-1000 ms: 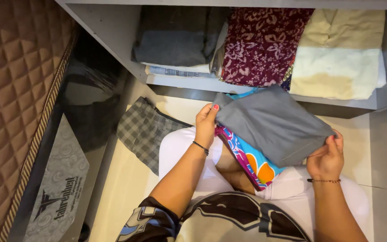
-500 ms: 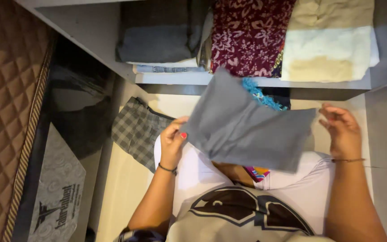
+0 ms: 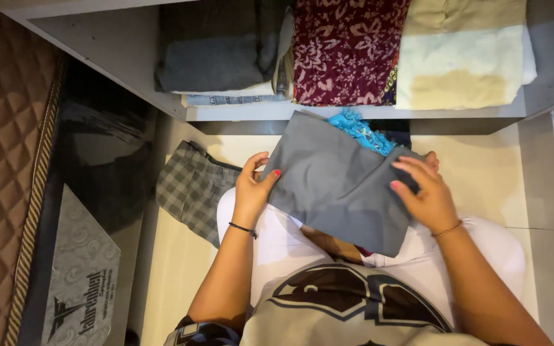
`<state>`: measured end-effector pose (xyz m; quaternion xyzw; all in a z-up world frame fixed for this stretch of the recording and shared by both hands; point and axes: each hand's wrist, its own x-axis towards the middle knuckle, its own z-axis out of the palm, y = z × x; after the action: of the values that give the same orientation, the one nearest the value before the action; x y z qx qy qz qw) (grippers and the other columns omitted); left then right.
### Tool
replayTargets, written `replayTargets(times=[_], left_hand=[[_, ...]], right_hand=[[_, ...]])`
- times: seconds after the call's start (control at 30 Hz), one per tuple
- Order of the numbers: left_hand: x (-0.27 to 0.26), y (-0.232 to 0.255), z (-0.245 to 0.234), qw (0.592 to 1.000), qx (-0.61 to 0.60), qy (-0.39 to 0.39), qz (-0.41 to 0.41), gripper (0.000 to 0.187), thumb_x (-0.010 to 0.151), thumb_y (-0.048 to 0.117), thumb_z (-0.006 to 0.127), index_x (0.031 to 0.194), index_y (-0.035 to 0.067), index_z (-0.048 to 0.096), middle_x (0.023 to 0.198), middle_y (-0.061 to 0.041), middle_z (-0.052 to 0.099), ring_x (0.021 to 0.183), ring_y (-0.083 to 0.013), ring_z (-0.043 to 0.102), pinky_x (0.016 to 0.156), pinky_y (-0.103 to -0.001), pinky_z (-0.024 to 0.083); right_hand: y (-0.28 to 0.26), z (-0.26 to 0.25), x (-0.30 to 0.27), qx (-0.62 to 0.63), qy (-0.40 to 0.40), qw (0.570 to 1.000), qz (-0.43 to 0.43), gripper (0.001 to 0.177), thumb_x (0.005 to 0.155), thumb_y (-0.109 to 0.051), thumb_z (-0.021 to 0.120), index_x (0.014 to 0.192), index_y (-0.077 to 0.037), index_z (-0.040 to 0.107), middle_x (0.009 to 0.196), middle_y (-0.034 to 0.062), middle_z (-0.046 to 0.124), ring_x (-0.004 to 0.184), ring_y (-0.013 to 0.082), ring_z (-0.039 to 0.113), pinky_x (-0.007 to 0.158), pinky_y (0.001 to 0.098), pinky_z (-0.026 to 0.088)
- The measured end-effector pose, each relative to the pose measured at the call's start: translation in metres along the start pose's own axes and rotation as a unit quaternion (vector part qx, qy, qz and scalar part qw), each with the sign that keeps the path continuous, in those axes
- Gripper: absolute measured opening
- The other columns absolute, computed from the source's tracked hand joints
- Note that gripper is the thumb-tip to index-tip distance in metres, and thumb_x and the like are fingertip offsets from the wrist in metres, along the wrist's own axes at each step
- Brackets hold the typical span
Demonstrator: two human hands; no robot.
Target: Folding and organizing various pieces of clothing into a drawer
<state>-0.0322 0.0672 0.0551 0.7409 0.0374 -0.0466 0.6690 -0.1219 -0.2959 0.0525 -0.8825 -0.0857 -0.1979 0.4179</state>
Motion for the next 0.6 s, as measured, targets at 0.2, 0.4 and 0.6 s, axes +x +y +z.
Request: replayTargets(times=[0.2, 0.4, 0.6], left_hand=[[-0.002, -0.005, -0.001, 1.0, -0.021, -0.021, -0.004, 0.036, 0.091, -0.006, 0.068, 0.126, 0.001, 0.067, 0.102, -0.006, 0.068, 0.088, -0.0097, 0.064, 0.076, -0.023, 0.053], [-0.005, -0.009, -0.004, 0.995, -0.086, -0.024, 0.043, 0.032, 0.094, -0.009, 0.063, 0.125, -0.001, 0.067, 0.114, -0.007, 0.071, 0.094, -0.0094, 0.065, 0.083, -0.022, 0.053], [-0.021, 0.001, 0.0, 0.989, 0.011, -0.023, 0.143, 0.032, 0.091, -0.007, 0.066, 0.121, 0.002, 0.07, 0.115, -0.008, 0.074, 0.104, -0.0131, 0.067, 0.094, -0.026, 0.052]], right_hand=[[0.032, 0.016, -0.009, -0.055, -0.093, 0.986, 0.13, 0.05, 0.086, -0.03, 0.077, 0.133, -0.017, 0.066, 0.143, 0.0111, 0.062, 0.113, 0.0267, 0.064, 0.093, 0.0391, 0.05], [0.064, 0.016, -0.022, -0.05, -0.111, 0.986, 0.114, 0.05, 0.085, -0.028, 0.079, 0.131, -0.016, 0.067, 0.139, 0.0069, 0.065, 0.13, 0.0285, 0.061, 0.105, 0.0444, 0.048], [0.05, 0.02, -0.019, -0.083, -0.053, 0.993, 0.067, 0.063, 0.081, -0.025, 0.08, 0.14, -0.014, 0.063, 0.153, 0.0231, 0.049, 0.139, 0.0445, 0.047, 0.12, 0.051, 0.034]])
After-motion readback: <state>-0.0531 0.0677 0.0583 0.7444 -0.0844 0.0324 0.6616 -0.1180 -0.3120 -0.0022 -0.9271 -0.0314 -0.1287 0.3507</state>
